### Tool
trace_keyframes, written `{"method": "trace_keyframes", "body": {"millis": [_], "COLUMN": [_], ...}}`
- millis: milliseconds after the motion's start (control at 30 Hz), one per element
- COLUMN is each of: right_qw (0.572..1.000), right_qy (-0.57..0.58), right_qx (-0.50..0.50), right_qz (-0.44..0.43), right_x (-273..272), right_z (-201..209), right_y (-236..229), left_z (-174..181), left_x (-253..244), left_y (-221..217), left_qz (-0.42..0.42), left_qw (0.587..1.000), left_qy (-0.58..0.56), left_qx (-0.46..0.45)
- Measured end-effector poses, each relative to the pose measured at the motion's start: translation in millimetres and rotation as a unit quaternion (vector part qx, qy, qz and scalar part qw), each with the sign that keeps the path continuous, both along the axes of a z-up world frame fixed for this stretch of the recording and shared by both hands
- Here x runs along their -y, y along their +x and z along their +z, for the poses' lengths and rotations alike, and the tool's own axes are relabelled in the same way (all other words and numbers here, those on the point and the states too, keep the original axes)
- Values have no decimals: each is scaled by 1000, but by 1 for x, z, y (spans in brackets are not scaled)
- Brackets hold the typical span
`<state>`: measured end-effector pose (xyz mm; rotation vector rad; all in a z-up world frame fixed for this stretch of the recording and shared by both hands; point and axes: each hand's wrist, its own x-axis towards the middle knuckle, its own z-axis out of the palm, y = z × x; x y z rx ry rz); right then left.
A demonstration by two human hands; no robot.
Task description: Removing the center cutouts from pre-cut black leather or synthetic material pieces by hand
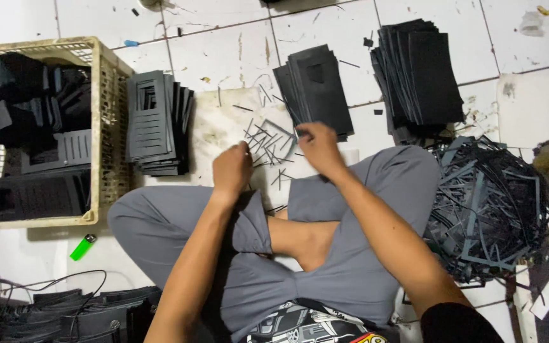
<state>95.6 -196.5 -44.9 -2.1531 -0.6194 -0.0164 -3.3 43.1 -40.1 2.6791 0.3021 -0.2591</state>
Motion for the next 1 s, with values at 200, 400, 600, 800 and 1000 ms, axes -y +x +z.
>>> {"method": "trace_keyframes", "body": {"millis": [200, 400, 600, 800, 1000], "right_qw": [950, 926, 920, 951, 947], "right_qy": [-196, -262, -279, -120, 190], "right_qx": [-99, -123, -64, -26, -182], "right_qz": [-222, -242, -267, -283, -183], "right_x": [29, 20, 22, 13, 27], "right_z": [11, -12, -25, 3, -1], "right_y": [62, 59, 57, 45, 42], "left_z": [58, 63, 63, 65, 60], "left_x": [33, 35, 36, 34, 29], "left_y": [10, 3, 4, 1, 2], "left_qz": [135, 152, 127, 141, 203], "left_qw": [982, 961, 961, 953, 937], "left_qy": [-119, -214, -217, -230, -254], "left_qx": [58, 87, 112, 136, 124]}}
